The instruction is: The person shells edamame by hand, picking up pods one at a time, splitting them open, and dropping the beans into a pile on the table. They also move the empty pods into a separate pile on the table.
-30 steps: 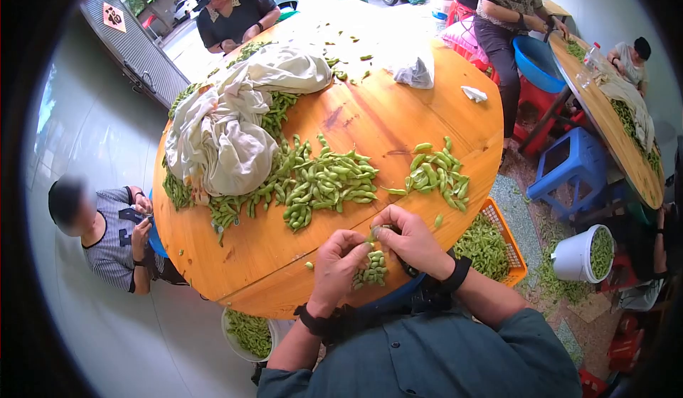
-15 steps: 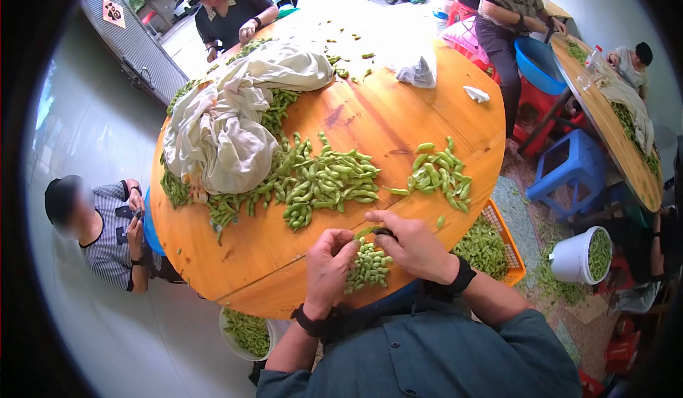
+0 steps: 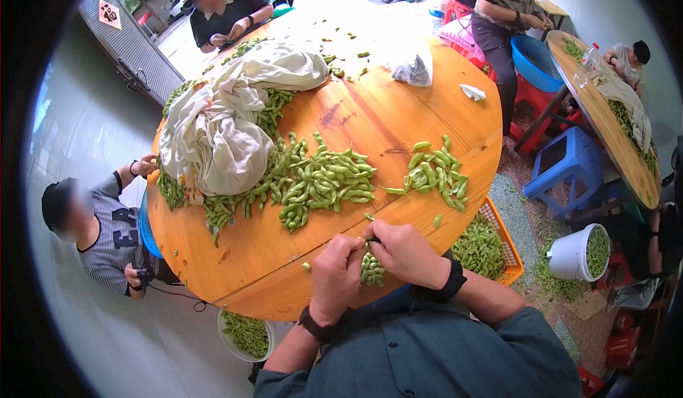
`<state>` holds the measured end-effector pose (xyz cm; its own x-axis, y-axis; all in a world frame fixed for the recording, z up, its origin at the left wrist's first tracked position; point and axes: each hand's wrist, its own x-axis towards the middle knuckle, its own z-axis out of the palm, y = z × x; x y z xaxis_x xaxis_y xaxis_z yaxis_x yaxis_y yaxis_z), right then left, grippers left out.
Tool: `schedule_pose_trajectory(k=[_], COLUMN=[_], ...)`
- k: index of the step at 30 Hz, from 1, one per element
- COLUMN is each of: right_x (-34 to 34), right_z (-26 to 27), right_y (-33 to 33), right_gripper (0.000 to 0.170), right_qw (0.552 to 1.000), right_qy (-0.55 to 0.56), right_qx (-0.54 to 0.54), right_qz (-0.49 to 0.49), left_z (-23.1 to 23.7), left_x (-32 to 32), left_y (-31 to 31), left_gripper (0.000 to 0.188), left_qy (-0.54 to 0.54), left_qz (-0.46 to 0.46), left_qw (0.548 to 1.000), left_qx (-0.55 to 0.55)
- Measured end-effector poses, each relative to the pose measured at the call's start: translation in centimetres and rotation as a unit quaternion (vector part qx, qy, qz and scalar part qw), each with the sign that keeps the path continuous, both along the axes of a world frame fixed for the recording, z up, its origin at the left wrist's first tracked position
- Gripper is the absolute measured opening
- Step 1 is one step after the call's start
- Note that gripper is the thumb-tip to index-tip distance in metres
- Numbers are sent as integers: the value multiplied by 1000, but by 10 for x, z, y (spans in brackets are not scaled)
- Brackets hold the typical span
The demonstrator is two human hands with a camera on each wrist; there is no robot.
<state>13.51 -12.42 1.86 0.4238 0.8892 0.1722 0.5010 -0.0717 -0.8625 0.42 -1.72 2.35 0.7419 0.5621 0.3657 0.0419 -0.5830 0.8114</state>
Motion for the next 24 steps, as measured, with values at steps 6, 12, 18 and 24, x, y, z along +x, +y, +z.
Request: schedule_pose_trajectory(k=[6, 12, 18, 24], right_x=[3, 10, 5, 6], right_z=[-1, 8, 8, 3], right_y=[3, 1, 2, 5], right_gripper=[13, 12, 10, 9], right_qw=[998, 991, 998, 996], right_qy=[-20, 32, 38, -19], right_qx=[56, 89, 30, 76], right_qz=[30, 90, 39, 38], left_z=[-3, 13, 10, 7], left_x=[-10, -10, -8, -5], left_y=[20, 20, 8, 8], left_gripper=[5, 7, 9, 10], left_qy=[3, 24, 55, 58], left_qz=[-69, -85, -37, -9], left_qw=[905, 835, 994, 975], left_qx=[-421, -543, -90, -212])
